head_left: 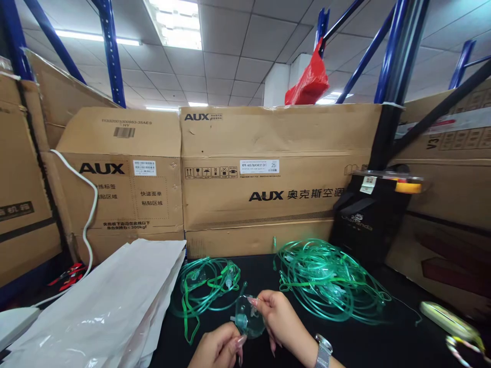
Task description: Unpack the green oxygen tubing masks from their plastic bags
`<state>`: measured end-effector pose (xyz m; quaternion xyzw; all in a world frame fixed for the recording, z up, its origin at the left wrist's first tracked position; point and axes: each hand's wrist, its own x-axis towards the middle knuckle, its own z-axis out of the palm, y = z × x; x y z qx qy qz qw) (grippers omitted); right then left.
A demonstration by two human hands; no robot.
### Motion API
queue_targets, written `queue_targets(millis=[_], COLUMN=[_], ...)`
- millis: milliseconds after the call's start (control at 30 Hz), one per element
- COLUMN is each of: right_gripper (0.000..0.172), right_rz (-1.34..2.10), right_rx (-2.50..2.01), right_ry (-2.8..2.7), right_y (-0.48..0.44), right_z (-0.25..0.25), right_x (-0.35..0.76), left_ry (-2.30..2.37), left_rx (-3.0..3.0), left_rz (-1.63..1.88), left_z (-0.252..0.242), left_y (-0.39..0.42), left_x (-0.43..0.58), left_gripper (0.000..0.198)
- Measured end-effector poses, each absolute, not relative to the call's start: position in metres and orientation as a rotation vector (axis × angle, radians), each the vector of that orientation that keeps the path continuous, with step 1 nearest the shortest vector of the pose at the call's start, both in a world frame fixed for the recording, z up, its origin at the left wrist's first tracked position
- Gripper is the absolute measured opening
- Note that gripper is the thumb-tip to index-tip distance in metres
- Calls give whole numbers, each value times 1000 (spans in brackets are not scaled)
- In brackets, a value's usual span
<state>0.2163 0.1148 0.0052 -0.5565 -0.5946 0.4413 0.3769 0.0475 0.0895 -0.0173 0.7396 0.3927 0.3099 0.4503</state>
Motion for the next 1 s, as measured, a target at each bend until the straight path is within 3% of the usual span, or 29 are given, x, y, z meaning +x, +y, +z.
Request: queue_targets(millis=[133,500,667,800,900,1000], right_gripper=[43,39,61,37,39,16], right_rz=[1195,1043,805,644,687,602], right_rx=[-1363,-1389,-1420,-1303,-1243,-1283], right_ry=[-1397,-1152,-1173,-1720,-2197,-2415], right_y=[121,158,154,123,101,93], right_z=[3,10,14,19,5,-23], right_x=[221,274,271,240,210,187], left_ry=[929,977,1145,1346,1415,1535], left_rx=[1669,1529,1702,1853,2026,2211], left_rz=[779,872,1110,1213,1315,1318], left_z=[-20,-32,-34,-28,-18,-12], left_y=[91,97,102,101,100,105], left_x=[51,45,39,32,24,16], left_gripper=[53,56,48,35,30,25])
